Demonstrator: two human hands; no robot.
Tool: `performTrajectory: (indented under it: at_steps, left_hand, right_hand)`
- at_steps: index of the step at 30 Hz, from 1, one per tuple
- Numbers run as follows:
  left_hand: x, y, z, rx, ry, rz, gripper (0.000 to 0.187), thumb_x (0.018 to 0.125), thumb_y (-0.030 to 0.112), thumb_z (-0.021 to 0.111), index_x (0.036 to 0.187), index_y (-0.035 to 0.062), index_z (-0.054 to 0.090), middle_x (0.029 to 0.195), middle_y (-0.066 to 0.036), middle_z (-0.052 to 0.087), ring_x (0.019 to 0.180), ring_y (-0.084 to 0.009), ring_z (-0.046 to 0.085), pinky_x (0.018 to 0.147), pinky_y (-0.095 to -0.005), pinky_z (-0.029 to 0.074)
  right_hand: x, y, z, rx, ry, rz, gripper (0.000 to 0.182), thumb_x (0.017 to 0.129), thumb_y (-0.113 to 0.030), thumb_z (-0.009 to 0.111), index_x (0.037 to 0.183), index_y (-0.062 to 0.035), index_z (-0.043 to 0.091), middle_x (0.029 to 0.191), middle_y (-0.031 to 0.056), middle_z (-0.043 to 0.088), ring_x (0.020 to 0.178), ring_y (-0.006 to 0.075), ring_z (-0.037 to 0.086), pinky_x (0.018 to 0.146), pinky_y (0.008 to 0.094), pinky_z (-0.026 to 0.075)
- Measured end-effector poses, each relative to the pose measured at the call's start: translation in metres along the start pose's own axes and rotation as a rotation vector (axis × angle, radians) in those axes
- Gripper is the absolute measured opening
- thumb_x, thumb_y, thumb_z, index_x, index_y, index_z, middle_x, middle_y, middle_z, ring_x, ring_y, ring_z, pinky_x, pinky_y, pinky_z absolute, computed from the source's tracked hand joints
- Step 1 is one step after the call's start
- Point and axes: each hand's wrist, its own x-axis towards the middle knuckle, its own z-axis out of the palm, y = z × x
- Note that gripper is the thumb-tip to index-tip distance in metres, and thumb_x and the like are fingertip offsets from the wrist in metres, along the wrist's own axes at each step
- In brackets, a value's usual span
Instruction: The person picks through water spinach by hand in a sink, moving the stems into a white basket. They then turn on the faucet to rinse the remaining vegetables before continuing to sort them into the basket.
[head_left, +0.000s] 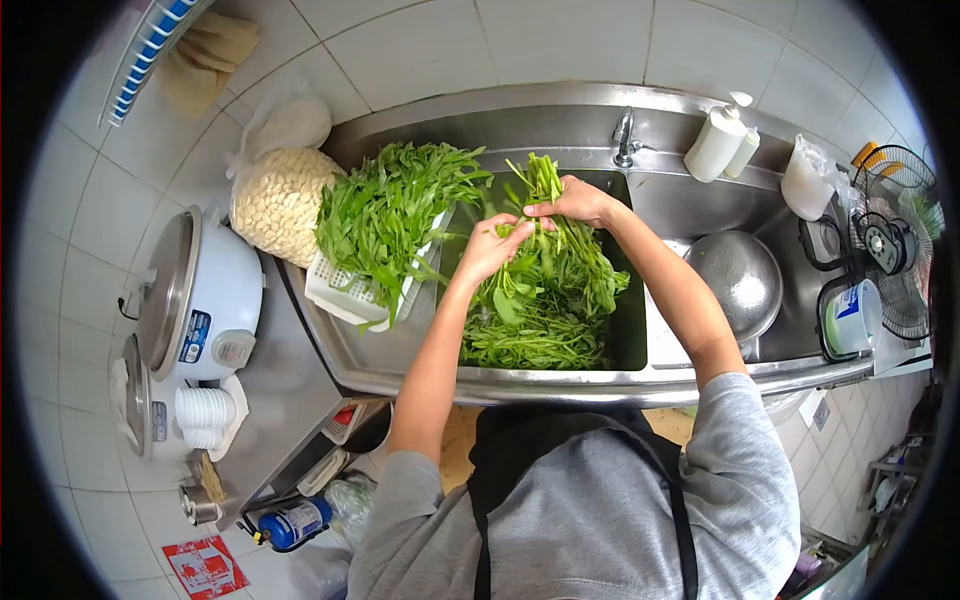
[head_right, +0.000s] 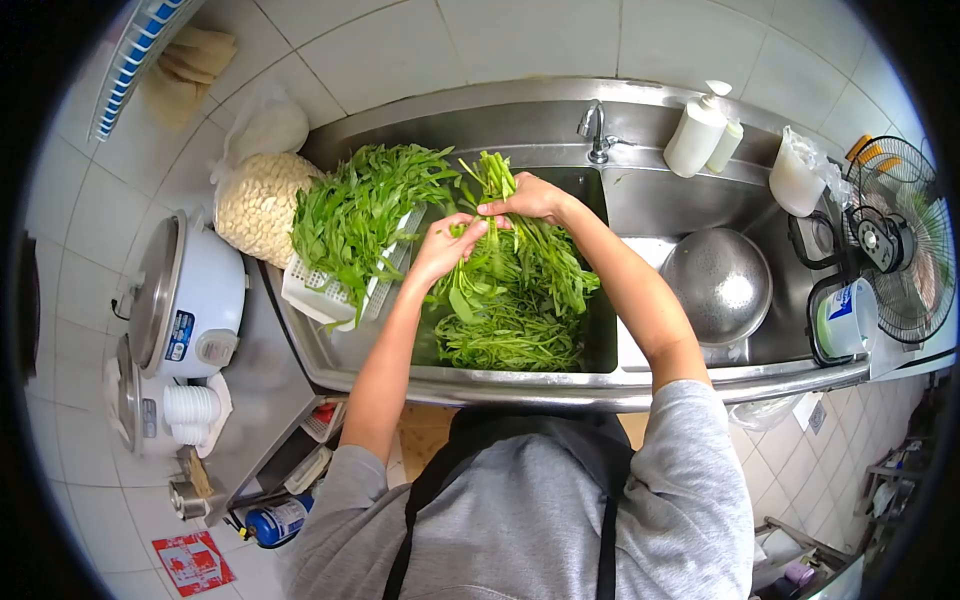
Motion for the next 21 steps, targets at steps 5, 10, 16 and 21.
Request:
performTrajectory:
  at_steps: [5, 10, 16, 21]
  left_hand:
    - [-0.003, 0.005, -0.003, 0.017, -0.054, 0.031, 0.022, 0.083, 0.025, 0.063, 0.081, 0.0031, 0.061, 0.055, 0.004, 0.045, 0.049, -0.0048, 0.039, 0.045, -0.0212, 0.034]
    - [-0.002, -0.007, -0.003, -0.012, -0.080, -0.081, 0.021, 0.084, 0.025, 0.062, 0.086, 0.0041, 0.061, 0.056, 0.003, 0.046, 0.049, -0.0045, 0.040, 0.045, -0.0220, 0.035]
    - [-0.007, -0.013, -0.007, 0.151, -0.089, -0.190, 0.038, 0.078, 0.037, 0.067, 0.090, 0.0019, 0.060, 0.063, 0.002, 0.052, 0.055, -0.0056, 0.047, 0.050, -0.0222, 0.038]
    - [-0.011, -0.026, -0.020, 0.252, -0.040, -0.264, 0.039, 0.076, 0.038, 0.068, 0.091, 0.0020, 0.062, 0.057, -0.001, 0.054, 0.046, -0.0078, 0.049, 0.047, -0.0243, 0.040]
  right_hand:
    - [0.001, 0.002, -0.003, -0.002, -0.052, -0.018, 0.019, 0.074, -0.014, 0.071, 0.079, 0.0011, 0.061, 0.069, 0.0077, 0.062, 0.059, 0.0124, 0.056, 0.055, 0.0254, 0.046]
    - [0.001, 0.004, 0.001, -0.134, -0.087, -0.019, 0.016, 0.074, -0.013, 0.071, 0.075, 0.0011, 0.063, 0.069, 0.0068, 0.064, 0.060, 0.0114, 0.056, 0.059, 0.0261, 0.047]
    - [0.005, 0.013, -0.002, -0.054, -0.051, 0.074, 0.016, 0.074, -0.013, 0.070, 0.076, 0.0010, 0.063, 0.069, 0.0075, 0.064, 0.058, 0.0119, 0.056, 0.055, 0.0269, 0.047]
    - [0.004, 0.011, -0.012, -0.053, -0.017, 0.093, 0.020, 0.075, -0.016, 0.070, 0.080, 0.0012, 0.061, 0.068, 0.0081, 0.062, 0.056, 0.0114, 0.055, 0.053, 0.0258, 0.046]
